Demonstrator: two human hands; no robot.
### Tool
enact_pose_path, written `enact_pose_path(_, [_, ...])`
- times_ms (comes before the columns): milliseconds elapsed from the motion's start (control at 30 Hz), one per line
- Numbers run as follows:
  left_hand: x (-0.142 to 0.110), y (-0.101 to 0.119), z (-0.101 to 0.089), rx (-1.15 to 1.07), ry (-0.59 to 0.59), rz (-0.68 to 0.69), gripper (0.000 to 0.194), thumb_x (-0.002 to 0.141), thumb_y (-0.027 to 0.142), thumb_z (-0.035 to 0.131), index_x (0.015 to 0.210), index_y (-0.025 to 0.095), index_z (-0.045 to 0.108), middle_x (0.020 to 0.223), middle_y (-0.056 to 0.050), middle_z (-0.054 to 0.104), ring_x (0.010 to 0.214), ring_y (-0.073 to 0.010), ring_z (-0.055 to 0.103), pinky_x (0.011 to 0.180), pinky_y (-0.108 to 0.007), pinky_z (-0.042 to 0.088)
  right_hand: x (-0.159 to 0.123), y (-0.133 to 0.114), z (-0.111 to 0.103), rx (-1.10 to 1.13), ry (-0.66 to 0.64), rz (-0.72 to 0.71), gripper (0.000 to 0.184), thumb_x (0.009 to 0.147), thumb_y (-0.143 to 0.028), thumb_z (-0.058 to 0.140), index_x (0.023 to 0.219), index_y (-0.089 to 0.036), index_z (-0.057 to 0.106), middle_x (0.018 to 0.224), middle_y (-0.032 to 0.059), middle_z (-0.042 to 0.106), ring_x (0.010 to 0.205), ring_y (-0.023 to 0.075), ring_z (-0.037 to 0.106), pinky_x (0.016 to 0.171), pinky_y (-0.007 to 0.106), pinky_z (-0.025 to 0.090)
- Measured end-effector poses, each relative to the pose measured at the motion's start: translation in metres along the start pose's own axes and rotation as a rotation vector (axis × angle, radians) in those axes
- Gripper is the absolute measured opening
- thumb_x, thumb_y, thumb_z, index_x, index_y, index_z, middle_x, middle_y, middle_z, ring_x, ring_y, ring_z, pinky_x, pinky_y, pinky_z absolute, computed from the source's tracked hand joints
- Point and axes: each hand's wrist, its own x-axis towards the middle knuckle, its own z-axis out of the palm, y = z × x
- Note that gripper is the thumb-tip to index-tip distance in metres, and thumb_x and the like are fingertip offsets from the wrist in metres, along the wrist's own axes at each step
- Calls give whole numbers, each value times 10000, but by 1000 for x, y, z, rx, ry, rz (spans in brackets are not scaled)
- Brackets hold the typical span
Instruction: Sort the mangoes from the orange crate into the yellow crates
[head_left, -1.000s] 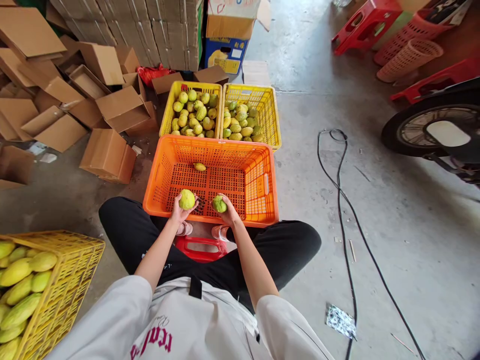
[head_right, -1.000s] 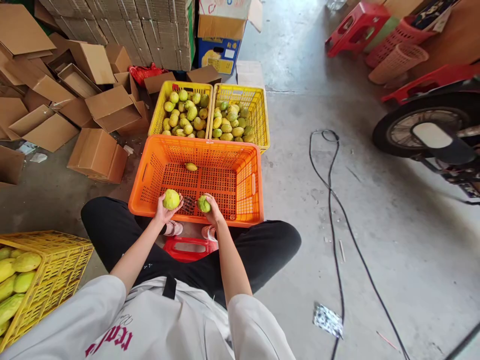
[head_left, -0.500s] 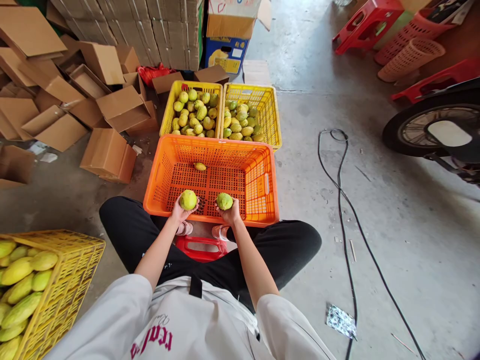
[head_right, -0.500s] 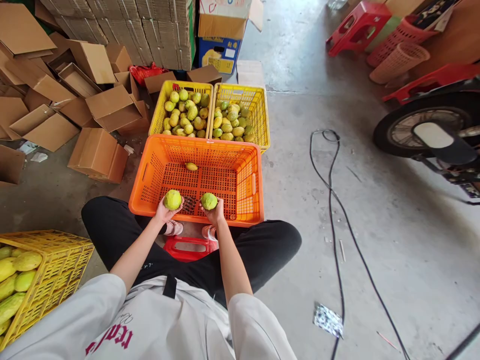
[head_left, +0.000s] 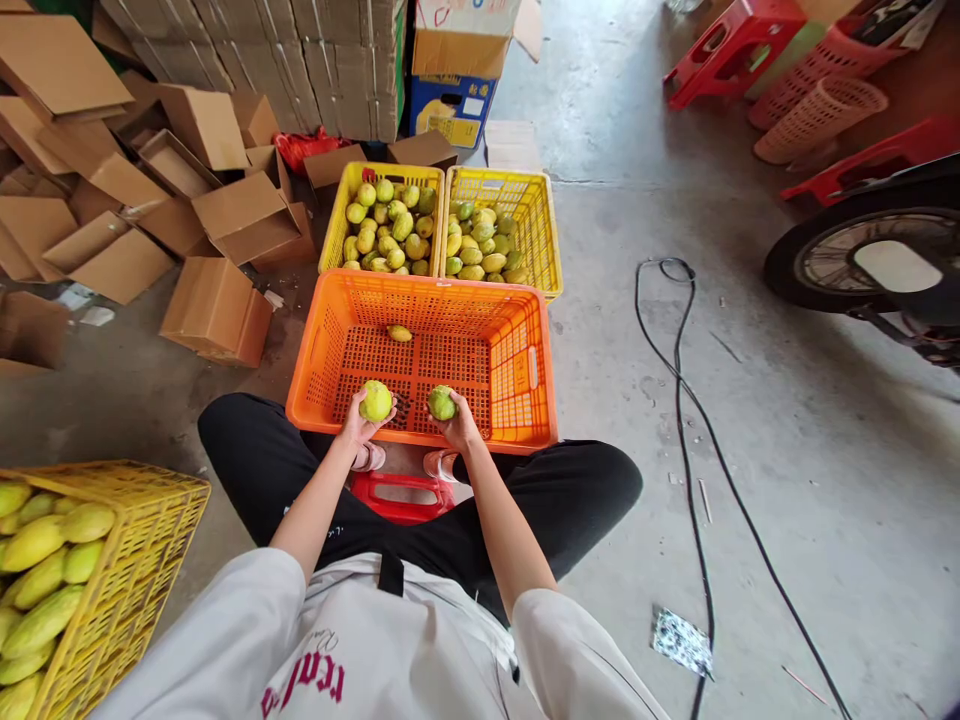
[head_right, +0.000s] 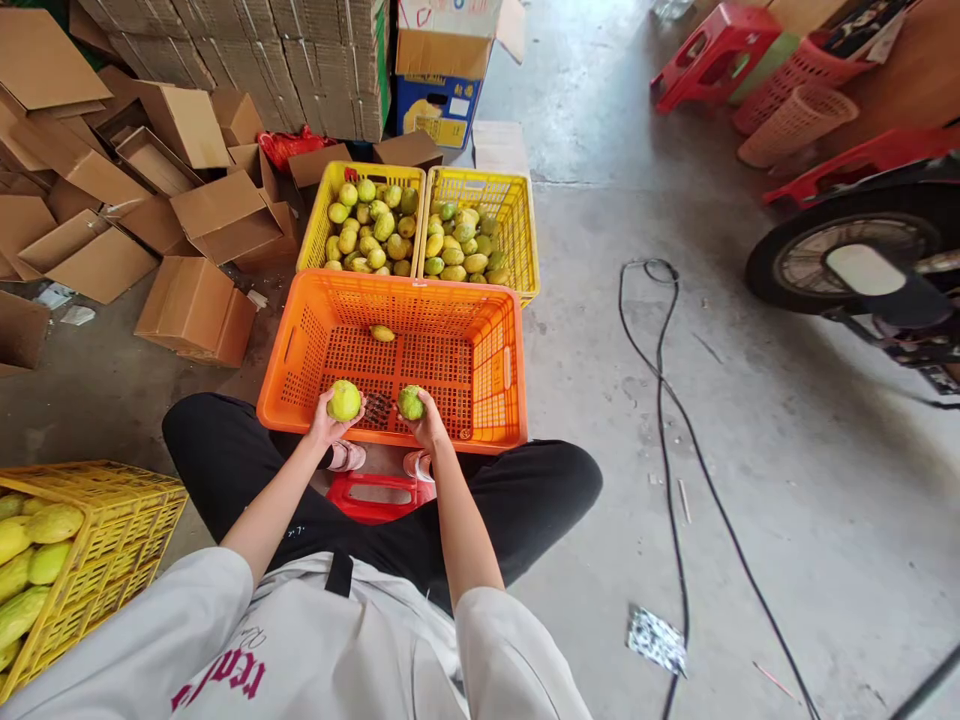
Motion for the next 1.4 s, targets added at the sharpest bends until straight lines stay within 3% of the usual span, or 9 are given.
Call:
enact_pose_path(200, [2,-3,1,11,75,57,312,895,330,523,1160,184,597,888,-85,709,890,-229,703,882,-396,569,0,0,-2,-3,-75,51,259,813,-325,615,1028,-181,610,909,81,753,781,226,743,557,287,581])
enact_pose_path(367, [3,1,5,-27,39,-14,455,950,490,440,1189,137,599,905,-132,707,911,-256,704,847,-403,576,-3,1,0,-7,-83,-2,272,826,-354,650,1042,-193,617,960,64,753,811,201,738,617,290,599])
enact_pose_path(500, [3,3,9,-23,17,-50,482,988,480,376,1247,126,575,974,-150,720,936,-257,714,815,-387,582,-4,1,0,8,-50,-43,252,823,-323,691,1035,-220,602,904,33,748,781,173,731,630,270,597])
enact_pose_path(667, [5,1,7,11,25,-44,484,990,488,394,1264,131,572,979,-147,730,911,-247,722,794,-372,588,-3,-1,-1,33,-74,-19,201,838,-328,658,1001,-225,600,846,20,740,738,173,726,563,247,585])
enact_pose_path(867, [8,-2,0,44,25,38,348,918,369,579,1180,141,599,989,-116,726,935,-218,714,864,-345,572,-1,-2,-2,64,-101,44,249,870,-394,564,1004,-191,616,860,61,751,736,199,734,559,269,604])
enact_pose_path(1033, [10,-4,0,28,72,52,275,922,322,526,1123,150,600,920,-98,724,863,-199,712,812,-334,589,0,-2,-3,51,-84,87,309,901,-433,495,1010,-175,627,863,80,754,747,213,741,523,269,591])
enact_pose_path(1200, [11,0,3,52,135,-8,387,945,436,495,1205,164,583,897,-103,721,816,-214,714,765,-353,601,1,1,-5,-27,-92,15,277,862,-429,615,1038,-215,617,911,37,744,789,199,739,573,282,608])
enact_pose_path(1400, [10,0,9,93,90,-53,473,974,486,419,1239,127,577,972,-143,734,898,-268,735,787,-413,605,-1,4,-4,-112,-92,-77,320,762,-332,747,1037,-262,598,997,0,727,822,178,722,687,333,630])
